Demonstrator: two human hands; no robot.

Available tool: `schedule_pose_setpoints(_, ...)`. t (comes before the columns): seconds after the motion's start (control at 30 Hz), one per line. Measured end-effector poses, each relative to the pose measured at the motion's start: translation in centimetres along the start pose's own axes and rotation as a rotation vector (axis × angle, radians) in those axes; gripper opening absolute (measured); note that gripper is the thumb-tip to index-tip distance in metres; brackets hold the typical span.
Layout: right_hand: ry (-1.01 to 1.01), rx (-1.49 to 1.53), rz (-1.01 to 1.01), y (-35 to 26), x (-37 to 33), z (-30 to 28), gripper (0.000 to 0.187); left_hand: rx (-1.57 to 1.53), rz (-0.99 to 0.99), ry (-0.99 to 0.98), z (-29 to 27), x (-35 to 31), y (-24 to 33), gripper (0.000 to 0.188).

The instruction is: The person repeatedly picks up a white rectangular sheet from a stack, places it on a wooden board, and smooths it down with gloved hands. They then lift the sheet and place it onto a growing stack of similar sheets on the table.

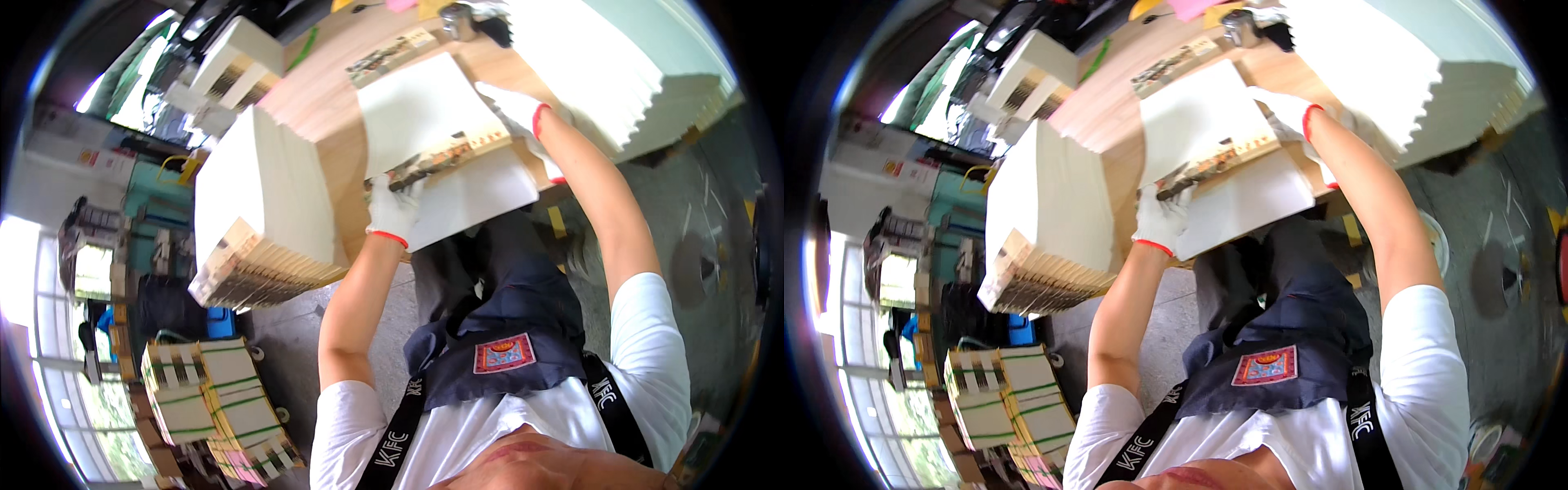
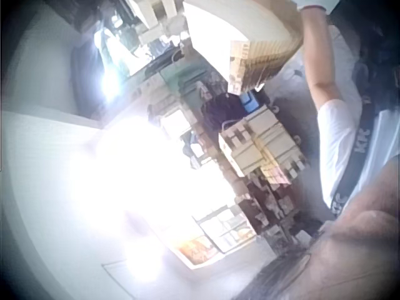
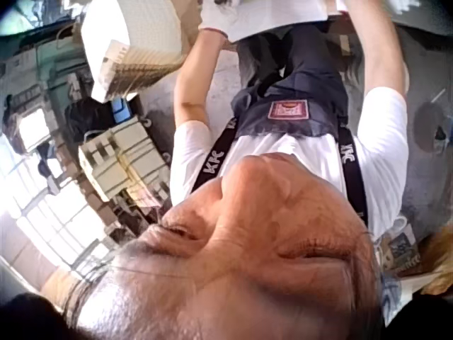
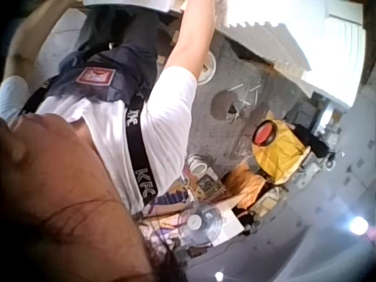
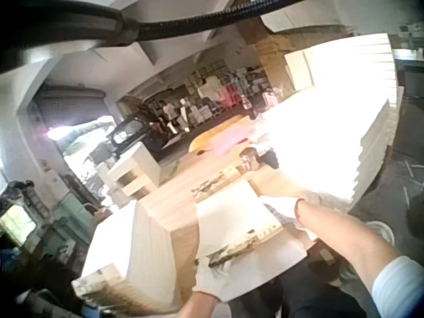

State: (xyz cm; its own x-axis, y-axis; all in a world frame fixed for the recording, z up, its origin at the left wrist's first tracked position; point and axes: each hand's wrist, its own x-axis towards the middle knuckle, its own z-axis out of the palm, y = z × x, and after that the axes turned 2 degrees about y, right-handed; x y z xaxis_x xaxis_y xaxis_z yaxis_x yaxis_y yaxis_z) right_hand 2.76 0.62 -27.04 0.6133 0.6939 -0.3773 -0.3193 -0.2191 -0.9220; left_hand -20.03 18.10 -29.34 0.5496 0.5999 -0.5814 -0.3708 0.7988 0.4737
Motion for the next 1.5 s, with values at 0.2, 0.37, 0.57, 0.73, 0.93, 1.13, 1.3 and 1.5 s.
schedule_pose_setpoints(0.2,-0.258,0.288,-0.057,2.9,0.5,4.2,0.038,0.207,0.110,-0.085,0.5,-6.1,4.3,0.019)
schedule_pose_setpoints(0.37,-0.005,-0.414,-0.639,4.3,2.5,2.5,0.045,0.540,0.522,-0.350,-0.3,-14.6,6.8,0.033)
schedule_pose_setpoints(0.57,-0.057,0.184,-0.873,-4.9,-0.7,16.1,0.043,0.738,1.138,-0.286,-5.4,-20.3,18.9,0.034)
schedule_pose_setpoints(0.73,-0.226,0.304,-0.802,-11.0,-3.1,30.8,0.034,0.836,1.297,-0.079,-7.5,-22.0,29.1,0.031)
schedule_pose_setpoints(0.93,0.013,-0.845,-0.855,-10.0,2.9,35.8,0.050,1.633,1.083,0.600,-14.8,-18.4,35.9,0.043)
schedule_pose_setpoints(1.13,-0.009,-0.849,-0.758,-9.5,1.8,35.3,0.058,1.348,1.240,0.513,-15.6,-16.7,34.4,0.043)
schedule_pose_setpoints(1.3,0.035,-0.858,-0.809,-9.0,2.5,35.2,0.058,1.353,1.193,0.549,-17.0,-15.5,35.2,0.045)
schedule_pose_setpoints(1.5,0.029,-0.897,-0.828,-9.5,1.1,35.5,0.051,1.212,1.224,0.472,-17.8,-15.4,35.8,0.044)
